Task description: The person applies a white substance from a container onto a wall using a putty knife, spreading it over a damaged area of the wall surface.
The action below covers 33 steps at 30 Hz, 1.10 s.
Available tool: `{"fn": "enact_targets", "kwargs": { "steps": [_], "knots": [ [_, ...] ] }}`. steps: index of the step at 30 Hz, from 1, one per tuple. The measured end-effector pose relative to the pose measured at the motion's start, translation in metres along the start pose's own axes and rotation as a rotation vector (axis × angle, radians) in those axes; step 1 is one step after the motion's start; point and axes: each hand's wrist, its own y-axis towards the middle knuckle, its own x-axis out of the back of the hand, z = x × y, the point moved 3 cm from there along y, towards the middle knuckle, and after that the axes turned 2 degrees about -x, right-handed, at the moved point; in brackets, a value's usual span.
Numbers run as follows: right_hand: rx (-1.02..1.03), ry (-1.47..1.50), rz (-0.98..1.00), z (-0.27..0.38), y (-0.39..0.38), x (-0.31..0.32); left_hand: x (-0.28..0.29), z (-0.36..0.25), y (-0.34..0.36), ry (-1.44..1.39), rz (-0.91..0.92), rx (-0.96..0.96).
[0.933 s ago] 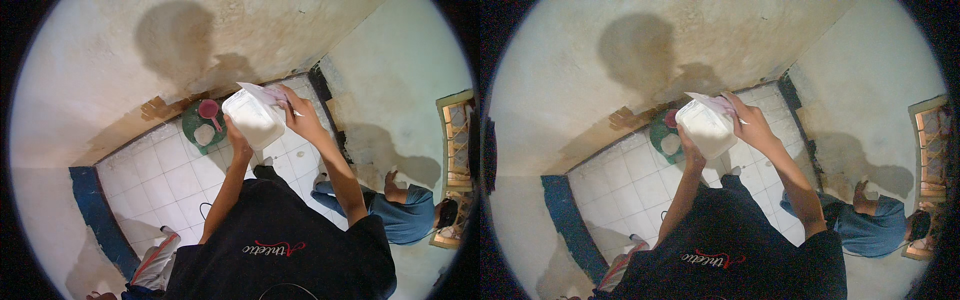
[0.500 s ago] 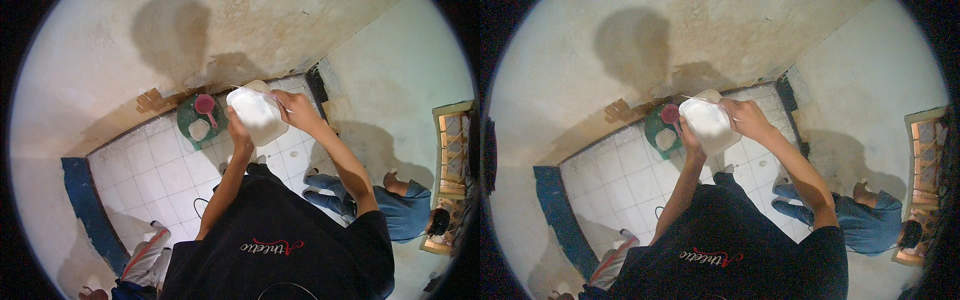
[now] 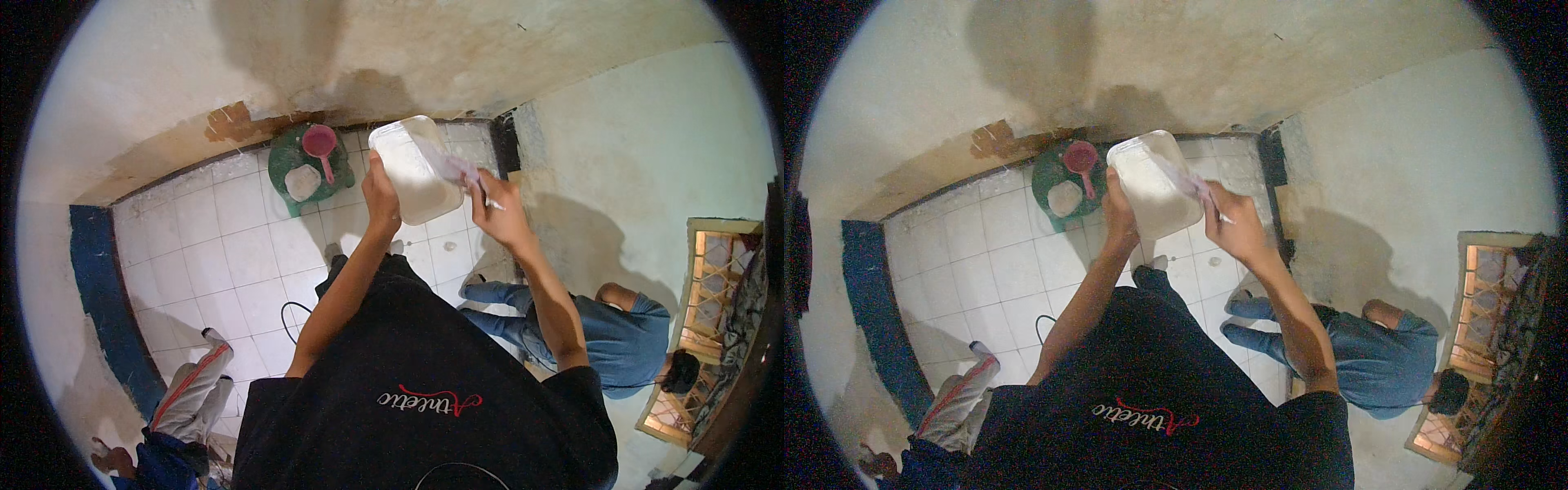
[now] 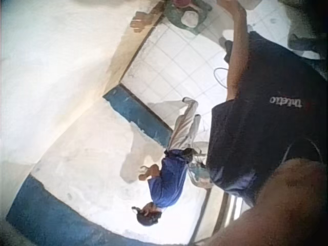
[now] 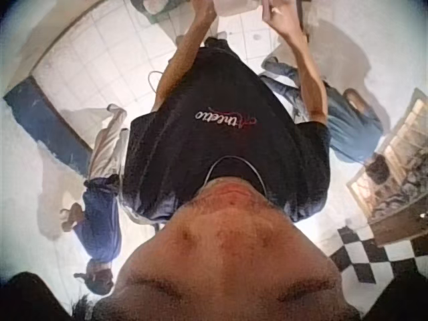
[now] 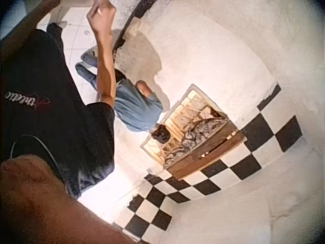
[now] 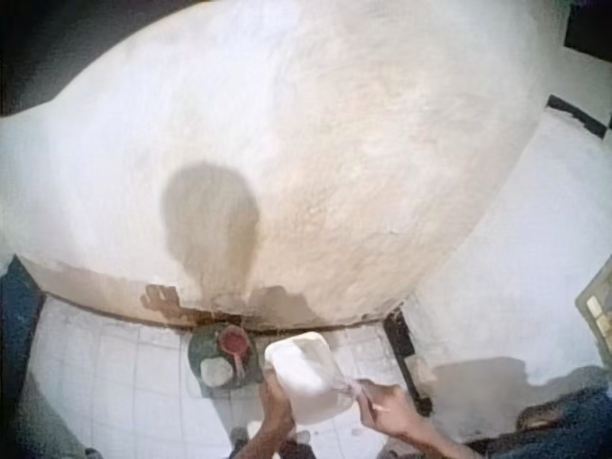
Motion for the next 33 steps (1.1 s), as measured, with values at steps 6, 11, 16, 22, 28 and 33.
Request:
{"fn": "enact_targets", "kwargs": {
  "steps": [6, 11, 16, 22, 28, 33],
  "knots": [
    [0.082, -0.09, -0.076, 0.012, 0.034, 0.001, -0.013, -0.012, -0.01, -0.007, -0.003, -0.029],
    [0.11, -0.137, 0.022, 0.015, 0.022, 0.003, -0.015, -0.015, -0.012, 0.013, -0.099, 0.061],
    [0.095, -0.127, 0.044, 0.017, 0.002, 0.005, -0.012, -0.016, -0.007, -0.082, -0.177, -0.03],
    [-0.097, -0.077, 0.041, 0.019, -0.004, 0.008, -0.014, -0.018, -0.007, -0.094, -0.132, -0.025],
    [-0.25, -0.032, 0.017, 0.015, -0.012, 0.001, -0.011, -0.01, -0.006, -0.095, -0.171, -0.043],
    [-0.25, 0.037, -0.091, 0.002, -0.024, -0.017, -0.008, -0.007, -0.009, -0.064, -0.145, -0.045]
  ]
}}
